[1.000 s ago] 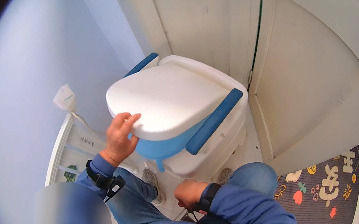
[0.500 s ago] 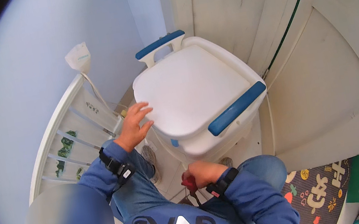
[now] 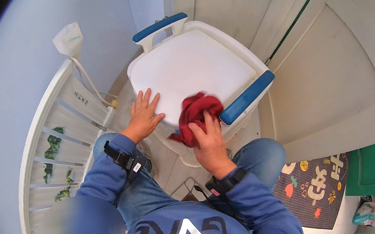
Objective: The person wipes a white and blue child's potty with a red cloth. They open the lid, remove the inner insert, wipe the rim and seat, then wipe the lid and exterior before closing it.
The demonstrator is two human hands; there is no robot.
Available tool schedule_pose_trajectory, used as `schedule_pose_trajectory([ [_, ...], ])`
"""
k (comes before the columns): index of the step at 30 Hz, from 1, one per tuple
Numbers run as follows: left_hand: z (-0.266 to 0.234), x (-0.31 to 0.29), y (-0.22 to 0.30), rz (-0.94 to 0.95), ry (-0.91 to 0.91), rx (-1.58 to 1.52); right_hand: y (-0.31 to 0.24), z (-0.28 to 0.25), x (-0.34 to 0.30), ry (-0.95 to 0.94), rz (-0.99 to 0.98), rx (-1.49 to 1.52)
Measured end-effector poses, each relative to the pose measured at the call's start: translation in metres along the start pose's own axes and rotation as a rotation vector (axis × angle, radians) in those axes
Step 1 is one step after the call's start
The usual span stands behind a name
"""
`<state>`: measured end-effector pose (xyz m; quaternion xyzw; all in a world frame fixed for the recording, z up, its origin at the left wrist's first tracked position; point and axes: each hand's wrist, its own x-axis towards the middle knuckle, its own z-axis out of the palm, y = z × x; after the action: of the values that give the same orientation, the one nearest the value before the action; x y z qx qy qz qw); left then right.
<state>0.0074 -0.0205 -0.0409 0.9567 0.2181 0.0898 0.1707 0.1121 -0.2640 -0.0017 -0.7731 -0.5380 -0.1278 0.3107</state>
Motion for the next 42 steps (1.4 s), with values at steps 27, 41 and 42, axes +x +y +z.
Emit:
schedule_pose_trajectory([
  [27, 0.005, 0.001, -0.007, 0.087, 0.039, -0.07, -0.034, 0.078, -0.015, -0.298, -0.116, 0.282],
  [41, -0.015, 0.01, -0.03, -0.085, 0.313, -0.484, -0.002, -0.002, 0.033, -0.216, -0.132, 0.125],
  [42, -0.019, 0.011, -0.028, -0.125, 0.296, -0.502, -0.002, 0.007, 0.036, -0.209, -0.216, 0.043],
])
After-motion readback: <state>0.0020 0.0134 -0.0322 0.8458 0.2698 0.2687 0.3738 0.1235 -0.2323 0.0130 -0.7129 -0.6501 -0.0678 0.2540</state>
